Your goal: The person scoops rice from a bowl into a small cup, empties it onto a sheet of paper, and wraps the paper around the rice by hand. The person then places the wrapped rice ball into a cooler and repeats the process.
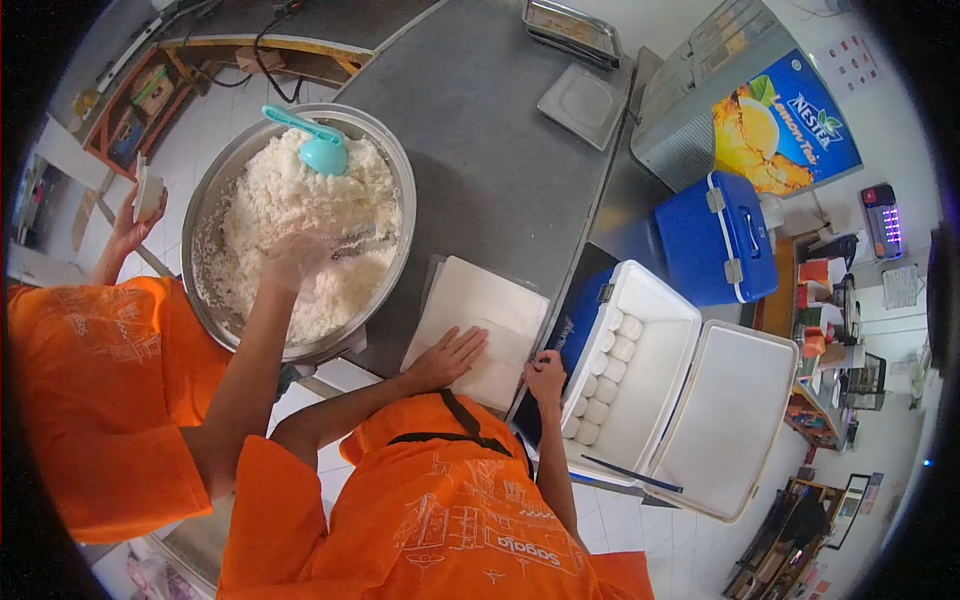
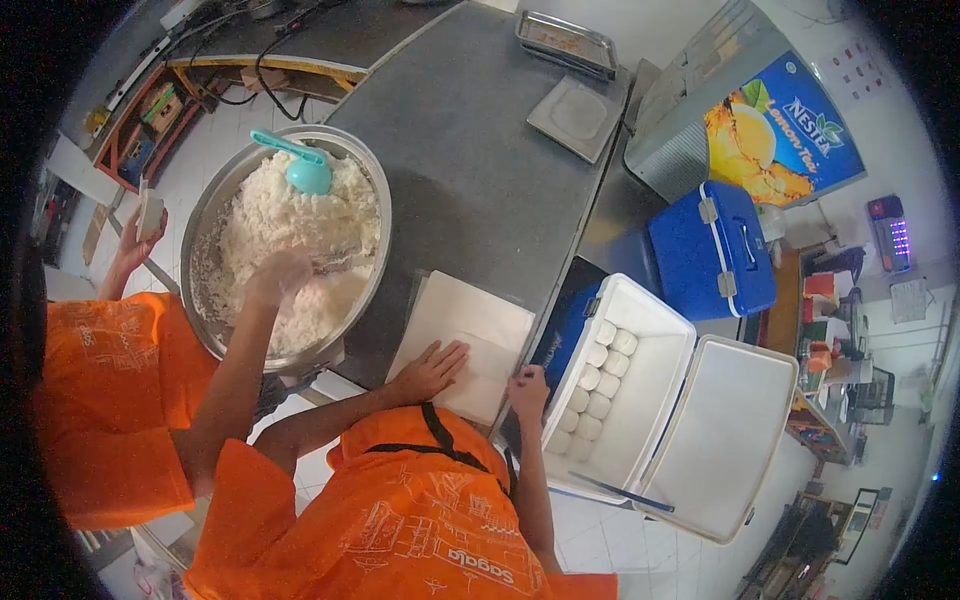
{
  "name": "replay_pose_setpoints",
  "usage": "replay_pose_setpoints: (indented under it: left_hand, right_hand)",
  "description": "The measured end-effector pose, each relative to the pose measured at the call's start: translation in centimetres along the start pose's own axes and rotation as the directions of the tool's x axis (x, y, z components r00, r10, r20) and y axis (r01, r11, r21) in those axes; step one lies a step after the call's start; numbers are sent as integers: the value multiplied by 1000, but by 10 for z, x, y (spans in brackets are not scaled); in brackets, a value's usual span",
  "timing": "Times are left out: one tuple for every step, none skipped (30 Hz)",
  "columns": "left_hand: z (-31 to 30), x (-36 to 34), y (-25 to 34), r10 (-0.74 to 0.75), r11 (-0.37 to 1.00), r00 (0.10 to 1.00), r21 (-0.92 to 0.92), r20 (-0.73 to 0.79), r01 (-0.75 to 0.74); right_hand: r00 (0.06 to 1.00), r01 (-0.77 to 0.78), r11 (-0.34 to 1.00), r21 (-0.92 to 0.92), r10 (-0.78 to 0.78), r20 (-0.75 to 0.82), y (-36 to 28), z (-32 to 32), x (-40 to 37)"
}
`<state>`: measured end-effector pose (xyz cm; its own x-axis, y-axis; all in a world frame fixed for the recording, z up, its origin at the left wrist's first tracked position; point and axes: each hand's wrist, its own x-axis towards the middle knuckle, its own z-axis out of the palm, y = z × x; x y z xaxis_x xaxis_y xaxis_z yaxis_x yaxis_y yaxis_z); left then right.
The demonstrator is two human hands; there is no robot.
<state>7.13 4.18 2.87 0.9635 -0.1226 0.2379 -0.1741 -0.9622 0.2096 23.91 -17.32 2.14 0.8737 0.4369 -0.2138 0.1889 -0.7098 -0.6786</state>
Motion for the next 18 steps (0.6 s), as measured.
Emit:
replay_pose_setpoints:
  left_hand:
    - [-1, 1, 1, 13, 995, 1000, 102, 18, -15]
    - [0, 1, 3, 26, 979, 999, 200, 42, -34]
    - [0, 0, 4, 26, 979, 999, 200, 41, -34]
    - [1, 0, 4, 19, 978, 999, 205, 30, -25]
    - [2, 1, 4, 15, 977, 1000, 211, 18, -18]
    - [3, 1, 5, 20, 977, 1000, 213, 17, -23]
    - [3, 2, 6, -28, 981, 999, 192, 23, 23]
    - [5, 2, 5, -77, 982, 997, 175, 30, 71]
    - [6, 2, 4, -76, 980, 997, 186, 27, 70]
    - [7, 1, 4, -63, 974, 997, 221, 52, 50]
    - [7, 1, 2, -55, 966, 995, 255, 78, 33]
    - [9, 0, 1, -65, 964, 995, 261, 77, 43]
    - [6, 1, 3, -72, 965, 994, 258, 82, 49]
    - [5, 1, 4, -79, 966, 993, 253, 86, 55]
    - [5, 1, 3, -89, 966, 993, 250, 82, 66]
    - [9, 1, 2, -72, 962, 995, 270, 74, 49]
    - [9, 2, 2, -54, 957, 996, 289, 68, 32]
    - [10, 3, 2, -62, 958, 996, 284, 67, 41]
  right_hand:
    - [1000, 5, 1000, -4, -5, 1, -7, -6, 4]
    - [990, -127, 874, 470, 84, 111, -18, -13, 8]
    - [963, -266, 521, 811, 109, 246, -31, -17, 15]
    - [964, -264, 520, 812, 109, 244, -37, -16, 29]
    - [967, -246, 681, 690, 124, 222, -39, -12, 46]
    - [971, -224, 813, 538, 136, 197, -41, -9, 62]
    - [972, -220, 811, 542, 136, 192, -43, -5, 75]
    - [992, -48, 918, 394, -2, 127, -47, 0, 87]
    - [984, 131, 966, 224, -154, 87, -53, 4, 99]
    - [983, 142, 963, 231, -165, 85, -61, 6, 107]
    - [968, 242, 942, -232, -218, 126, -70, 8, 114]
    - [952, 306, 704, -641, -245, 185, -76, 11, 118]
    - [949, 315, 701, -639, -250, 194, -86, 14, 117]
    - [895, 440, 660, -609, -376, 239, -100, 18, 112]
    - [824, 555, 602, -574, -493, 279, -113, 21, 106]
    - [820, 561, 595, -576, -494, 289, -125, 25, 101]
    - [796, 604, 574, -554, -478, 372, -134, 30, 97]
    - [766, 643, 556, -526, -457, 452, -142, 30, 92]
